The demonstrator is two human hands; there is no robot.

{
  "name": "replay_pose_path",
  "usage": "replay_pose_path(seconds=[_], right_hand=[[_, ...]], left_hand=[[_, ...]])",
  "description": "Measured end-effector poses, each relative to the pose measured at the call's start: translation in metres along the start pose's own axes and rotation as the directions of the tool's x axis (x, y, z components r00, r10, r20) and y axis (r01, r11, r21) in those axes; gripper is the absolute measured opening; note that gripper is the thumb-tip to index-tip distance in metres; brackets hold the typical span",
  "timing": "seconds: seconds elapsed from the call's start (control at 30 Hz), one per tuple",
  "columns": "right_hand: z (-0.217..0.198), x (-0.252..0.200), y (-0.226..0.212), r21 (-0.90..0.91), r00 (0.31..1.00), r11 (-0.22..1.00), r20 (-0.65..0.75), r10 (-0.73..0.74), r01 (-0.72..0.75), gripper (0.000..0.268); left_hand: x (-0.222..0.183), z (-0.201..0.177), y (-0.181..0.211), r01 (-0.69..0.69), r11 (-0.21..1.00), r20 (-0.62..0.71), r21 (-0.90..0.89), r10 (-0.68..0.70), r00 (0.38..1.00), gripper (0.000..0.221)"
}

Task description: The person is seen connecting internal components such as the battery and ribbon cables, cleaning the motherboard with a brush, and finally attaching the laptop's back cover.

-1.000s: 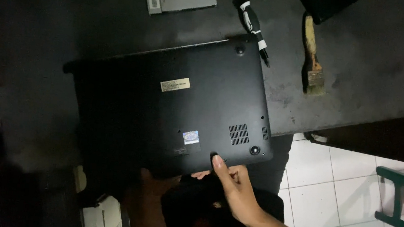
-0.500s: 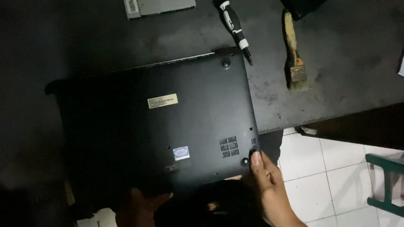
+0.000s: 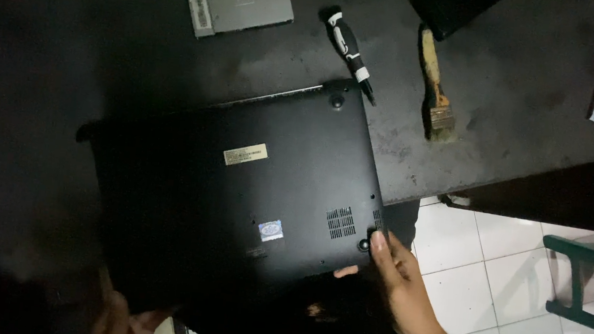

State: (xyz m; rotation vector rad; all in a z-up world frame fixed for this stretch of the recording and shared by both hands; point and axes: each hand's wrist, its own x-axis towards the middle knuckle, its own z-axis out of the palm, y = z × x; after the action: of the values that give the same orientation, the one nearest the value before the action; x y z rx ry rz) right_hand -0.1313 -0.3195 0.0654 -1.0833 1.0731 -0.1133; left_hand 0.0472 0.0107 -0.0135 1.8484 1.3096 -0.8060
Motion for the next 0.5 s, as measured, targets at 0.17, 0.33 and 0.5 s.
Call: replay_pose_path(seconds=[0.17,0.33,0.5], right_hand=[[-0.004,0.002,-0.001,-0.058,0.998,0.998,0.054,-0.026,0.029,0.043],[0.002,0.002,0.007,0.052,1.000,0.999,-0.012,-0.001,0.002,0.042],[0.004,0.003,0.039,0.062,0.989,0.987,-0.007,0.147,-0.146,0.086]], left_hand=[[-0.014,0.006,-0.022,-0.342,0.927,-0.225,-0.154,0.304,0.926,0.031],[-0.030,0.026,-0.026,-0.399,0.913,-0.399,-0.079,0.338,0.852,0.034],[0.018,0.005,-0.062,-0.325,0.945,-0.238,0.020,0.320,0.917,0.055]])
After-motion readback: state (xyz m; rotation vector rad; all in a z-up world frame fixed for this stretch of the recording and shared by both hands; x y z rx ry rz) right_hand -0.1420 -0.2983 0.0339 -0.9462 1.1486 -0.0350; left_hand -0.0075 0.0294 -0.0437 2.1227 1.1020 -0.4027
